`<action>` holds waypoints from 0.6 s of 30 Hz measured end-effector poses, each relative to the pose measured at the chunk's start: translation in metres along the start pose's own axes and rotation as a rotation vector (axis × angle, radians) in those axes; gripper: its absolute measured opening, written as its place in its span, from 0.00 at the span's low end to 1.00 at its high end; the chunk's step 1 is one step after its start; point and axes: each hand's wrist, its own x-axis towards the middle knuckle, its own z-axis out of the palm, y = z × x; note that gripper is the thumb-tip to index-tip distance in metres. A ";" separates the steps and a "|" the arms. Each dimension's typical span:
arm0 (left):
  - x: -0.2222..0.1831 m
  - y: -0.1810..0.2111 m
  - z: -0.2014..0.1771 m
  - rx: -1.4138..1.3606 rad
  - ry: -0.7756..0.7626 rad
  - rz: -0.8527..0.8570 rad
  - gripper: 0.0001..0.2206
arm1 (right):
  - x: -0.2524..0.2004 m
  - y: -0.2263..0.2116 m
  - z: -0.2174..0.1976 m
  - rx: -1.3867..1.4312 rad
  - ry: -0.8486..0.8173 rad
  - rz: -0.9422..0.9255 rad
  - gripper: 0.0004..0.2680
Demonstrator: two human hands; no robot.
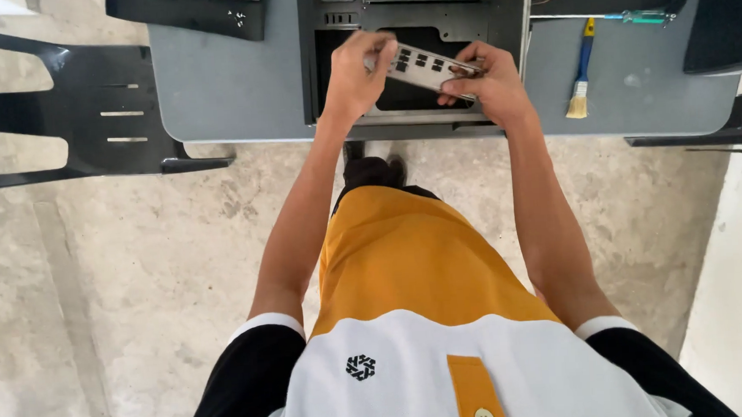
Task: Disassembling a computer case and installing a motherboard into the chassis.
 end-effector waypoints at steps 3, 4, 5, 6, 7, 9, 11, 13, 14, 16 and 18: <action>-0.024 -0.015 0.014 -0.110 -0.077 -0.056 0.11 | 0.002 0.011 -0.006 -0.117 -0.086 -0.104 0.11; -0.034 -0.024 0.018 -0.114 -0.034 -0.036 0.07 | 0.004 0.017 -0.010 -0.167 -0.138 -0.197 0.09; -0.040 -0.011 0.017 -0.113 -0.034 -0.041 0.07 | -0.005 0.017 -0.009 -0.167 -0.141 -0.193 0.09; -0.031 -0.001 0.015 -0.091 -0.035 -0.175 0.07 | -0.004 0.009 -0.009 -0.321 -0.140 -0.238 0.06; -0.023 0.008 0.011 -0.070 -0.039 -0.310 0.07 | -0.002 0.000 -0.008 -0.476 -0.138 -0.283 0.06; -0.027 -0.003 0.020 -0.057 -0.035 -0.274 0.08 | 0.001 -0.001 -0.011 -0.500 -0.143 -0.279 0.06; -0.033 -0.010 0.024 -0.046 -0.039 -0.242 0.08 | -0.001 -0.001 -0.011 -0.521 -0.146 -0.267 0.06; -0.029 -0.016 0.025 -0.039 -0.009 -0.177 0.08 | 0.001 -0.007 -0.010 -0.573 -0.155 -0.242 0.08; -0.027 -0.015 0.025 -0.036 -0.007 -0.171 0.08 | 0.002 -0.010 -0.009 -0.572 -0.154 -0.250 0.08; -0.025 -0.012 0.027 -0.056 -0.052 -0.227 0.08 | 0.002 -0.013 -0.007 -0.647 -0.166 -0.214 0.10; -0.026 -0.005 0.022 -0.051 -0.057 -0.227 0.08 | 0.010 -0.006 -0.009 -0.656 -0.170 -0.245 0.08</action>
